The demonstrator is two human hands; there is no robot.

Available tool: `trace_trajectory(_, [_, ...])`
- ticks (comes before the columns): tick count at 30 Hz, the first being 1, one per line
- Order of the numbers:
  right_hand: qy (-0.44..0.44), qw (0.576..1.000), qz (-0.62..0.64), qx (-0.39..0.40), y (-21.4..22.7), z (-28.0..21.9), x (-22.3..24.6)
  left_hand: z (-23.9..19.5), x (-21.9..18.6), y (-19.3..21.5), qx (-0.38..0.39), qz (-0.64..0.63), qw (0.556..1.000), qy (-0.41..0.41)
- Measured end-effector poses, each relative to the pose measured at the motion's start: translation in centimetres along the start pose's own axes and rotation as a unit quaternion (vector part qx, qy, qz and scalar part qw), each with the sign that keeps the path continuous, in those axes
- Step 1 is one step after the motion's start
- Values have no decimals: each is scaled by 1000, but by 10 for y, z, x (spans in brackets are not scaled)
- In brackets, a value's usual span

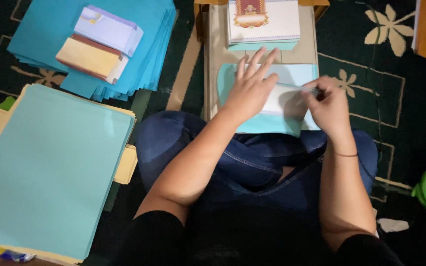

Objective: The person inserts a printed cover sheet into a light blue folder, folds the folder edges over the cover, and presses the edges to secure them. The person repeats this process for multiple notebooks, stacking the finished items on a small wooden table.

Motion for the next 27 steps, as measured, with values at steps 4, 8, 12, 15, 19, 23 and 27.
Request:
trace_trajectory(4, [58, 979, 15, -196, 25, -6, -9, 0, 43, -20, -132, -29, 990, 35])
trace_trajectory(8, [4, 977, 122, -173, -20, -14, -68, -12, 85, -26, -30, -293, 910, 293])
trace_trajectory(12, [-86, 972, 211, -50, -60, -12, -70, -26, 80, -32, 77, -312, 862, 393])
trace_trajectory(15, [-102, 981, 162, 20, -63, -16, -58, -27, 72, -1, 91, -170, 907, 374])
trace_trajectory(19, [-121, 984, 121, 50, -77, -21, -54, -15, 70, -11, -6, 2, 955, 297])
trace_trajectory(23, [-110, 991, 69, 43, -77, -23, -54, -8, 51, -59, -46, 4, 988, 147])
trace_trajectory(27, [-108, 990, -3, 92, -78, -22, -29, -3, 47, -75, -8, -47, 992, 113])
Point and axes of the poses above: each hand's wrist, its own z-axis towards the middle knuckle, its own y-axis out of the back of the hand, x = y × z, the point moved 10 cm from there along z, towards the middle knuckle, and after that the axes turned 8 degrees about y, right-handed, at the moved point
